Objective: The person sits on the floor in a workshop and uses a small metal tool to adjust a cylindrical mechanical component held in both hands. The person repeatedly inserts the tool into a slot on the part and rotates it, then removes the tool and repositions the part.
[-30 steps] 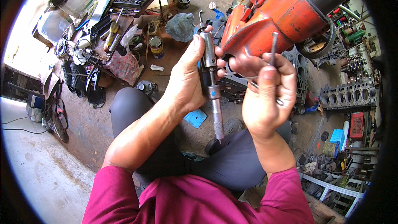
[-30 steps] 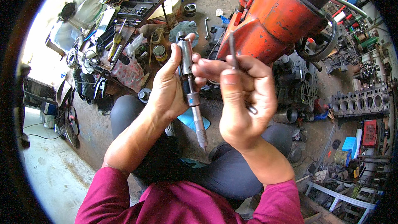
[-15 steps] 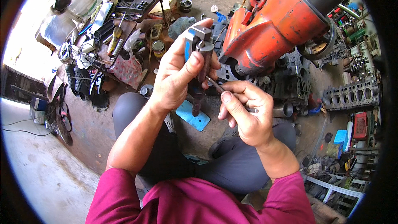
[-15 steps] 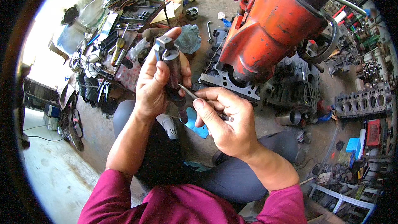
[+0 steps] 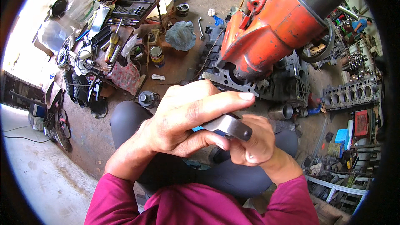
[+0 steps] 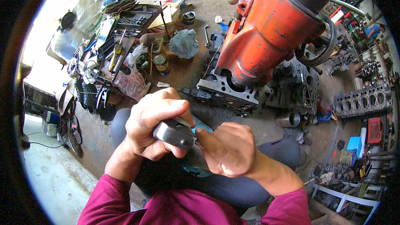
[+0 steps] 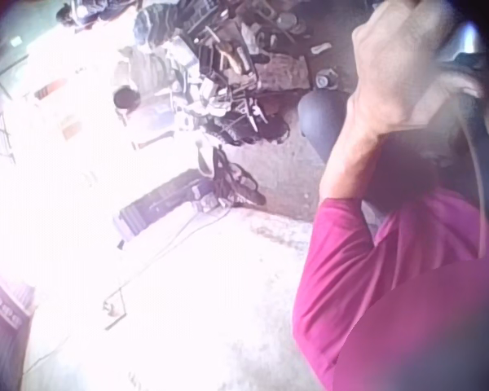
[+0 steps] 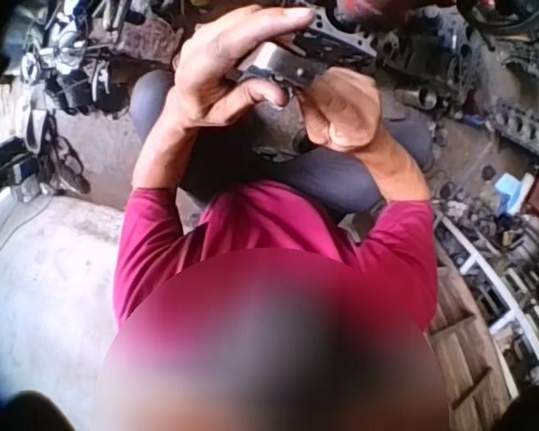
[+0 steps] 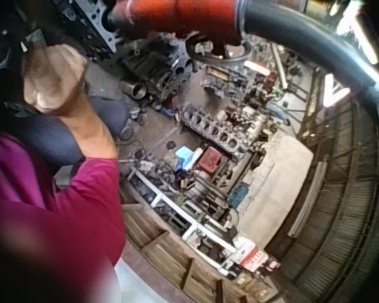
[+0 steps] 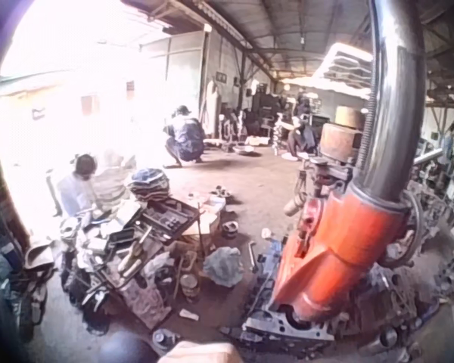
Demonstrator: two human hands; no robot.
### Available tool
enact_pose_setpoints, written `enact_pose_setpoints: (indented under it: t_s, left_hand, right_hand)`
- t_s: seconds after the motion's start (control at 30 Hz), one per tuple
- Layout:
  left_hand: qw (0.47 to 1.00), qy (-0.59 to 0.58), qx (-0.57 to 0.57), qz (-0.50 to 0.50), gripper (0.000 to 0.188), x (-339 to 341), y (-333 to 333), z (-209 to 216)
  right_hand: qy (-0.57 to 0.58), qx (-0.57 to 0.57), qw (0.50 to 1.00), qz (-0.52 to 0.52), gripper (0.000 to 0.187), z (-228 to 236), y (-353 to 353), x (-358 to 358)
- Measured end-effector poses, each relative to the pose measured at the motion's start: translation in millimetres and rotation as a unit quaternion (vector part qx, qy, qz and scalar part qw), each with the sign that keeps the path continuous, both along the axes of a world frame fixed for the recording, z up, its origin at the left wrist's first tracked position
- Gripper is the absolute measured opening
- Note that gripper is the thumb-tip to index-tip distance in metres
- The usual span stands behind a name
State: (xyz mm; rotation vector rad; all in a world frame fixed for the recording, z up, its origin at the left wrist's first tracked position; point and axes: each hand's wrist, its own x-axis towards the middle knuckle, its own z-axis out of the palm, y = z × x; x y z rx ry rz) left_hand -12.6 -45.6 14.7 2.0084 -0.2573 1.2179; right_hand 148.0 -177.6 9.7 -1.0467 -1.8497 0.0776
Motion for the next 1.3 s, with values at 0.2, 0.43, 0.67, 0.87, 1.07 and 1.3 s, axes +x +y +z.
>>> enact_pose_setpoints:
  t_s: [0.2, 0.43, 0.67, 0.87, 1.07, 1.3]
  left_hand:
    - [0.998, 0.057, 0.013, 0.019, 0.063, -4.8, 7.1, 4.5]
    - [0.985, 0.022, -0.164, 0.047, 0.073, 0.2, 3.5, -10.1]
    - [0.803, -0.168, -0.557, -0.126, 0.063, 16.8, 32.6, -19.1]
    - [0.729, -0.232, -0.608, -0.214, 0.058, 5.3, 56.0, -26.2]
    - [0.710, -0.242, -0.613, -0.249, 0.053, 3.4, 57.6, -25.3]
    - [0.702, -0.249, -0.630, -0.218, 0.056, 6.3, 51.5, -19.0]
  right_hand:
    - [0.275, -0.254, 0.927, 0.014, 0.012, 5.2, -11.8, -8.2]
    - [0.576, -0.384, 0.707, 0.143, 0.022, 3.1, 3.7, -6.8]
    - [0.451, -0.343, 0.824, -0.022, 0.023, -18.3, 17.5, -28.0]
    - [0.303, -0.366, 0.880, 0.005, 0.027, -35.8, 16.1, -41.8]
    - [0.389, -0.378, 0.840, -0.010, 0.023, -38.1, 14.2, -52.7]
    - [0.453, -0.385, 0.803, 0.026, 0.027, -43.4, 13.8, -55.2]
